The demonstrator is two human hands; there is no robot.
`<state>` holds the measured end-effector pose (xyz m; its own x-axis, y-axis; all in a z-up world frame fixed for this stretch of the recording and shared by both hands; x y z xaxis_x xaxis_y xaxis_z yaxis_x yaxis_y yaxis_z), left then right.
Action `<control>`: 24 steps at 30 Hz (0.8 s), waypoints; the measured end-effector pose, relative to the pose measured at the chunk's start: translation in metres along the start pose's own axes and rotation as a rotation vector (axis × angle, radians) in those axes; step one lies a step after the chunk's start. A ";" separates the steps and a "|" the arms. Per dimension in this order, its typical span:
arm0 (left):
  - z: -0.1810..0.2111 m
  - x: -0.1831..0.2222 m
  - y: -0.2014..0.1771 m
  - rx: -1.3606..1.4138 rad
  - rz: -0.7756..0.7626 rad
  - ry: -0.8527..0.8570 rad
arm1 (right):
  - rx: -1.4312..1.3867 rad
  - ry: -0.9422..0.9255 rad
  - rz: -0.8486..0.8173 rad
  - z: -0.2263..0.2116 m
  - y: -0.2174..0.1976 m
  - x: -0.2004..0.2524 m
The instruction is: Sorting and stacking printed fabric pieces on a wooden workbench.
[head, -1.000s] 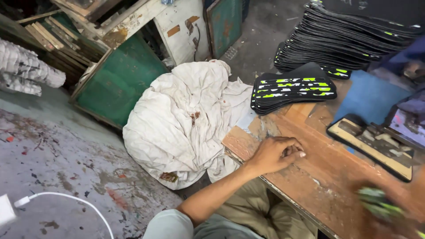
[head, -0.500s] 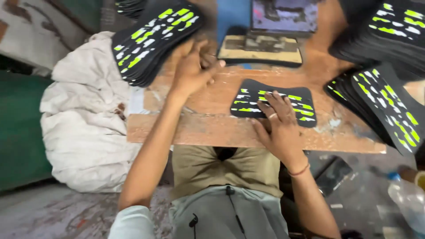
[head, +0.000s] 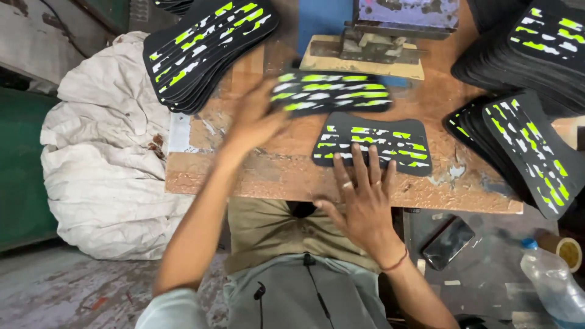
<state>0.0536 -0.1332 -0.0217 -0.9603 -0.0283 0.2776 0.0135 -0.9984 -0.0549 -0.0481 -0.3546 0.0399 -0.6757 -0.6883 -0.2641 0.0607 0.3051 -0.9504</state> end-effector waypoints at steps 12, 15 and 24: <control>-0.061 0.091 -0.102 -0.229 0.121 -0.334 | 0.063 -0.055 -0.158 0.068 0.044 -0.119; -0.065 0.089 -0.098 -0.127 0.084 -0.343 | 0.059 -0.150 -0.020 0.052 0.034 -0.119; -0.058 0.088 -0.093 -0.137 0.025 -0.074 | -0.074 -0.127 -0.019 0.045 0.024 -0.085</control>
<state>-0.0486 -0.0399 -0.0482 -0.9370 -0.0613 0.3438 -0.0060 -0.9815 -0.1912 0.0436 -0.3185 0.0320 -0.5777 -0.7707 -0.2688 -0.0087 0.3351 -0.9422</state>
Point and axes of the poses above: each hand's wrist, its own x-axis away from the middle knuckle, its own y-axis out of the palm, z = x × y, the point moved 10 cm from there along -x, towards the middle knuckle, and after that the axes turned 12 degrees about -y, right-handed, at the moved point
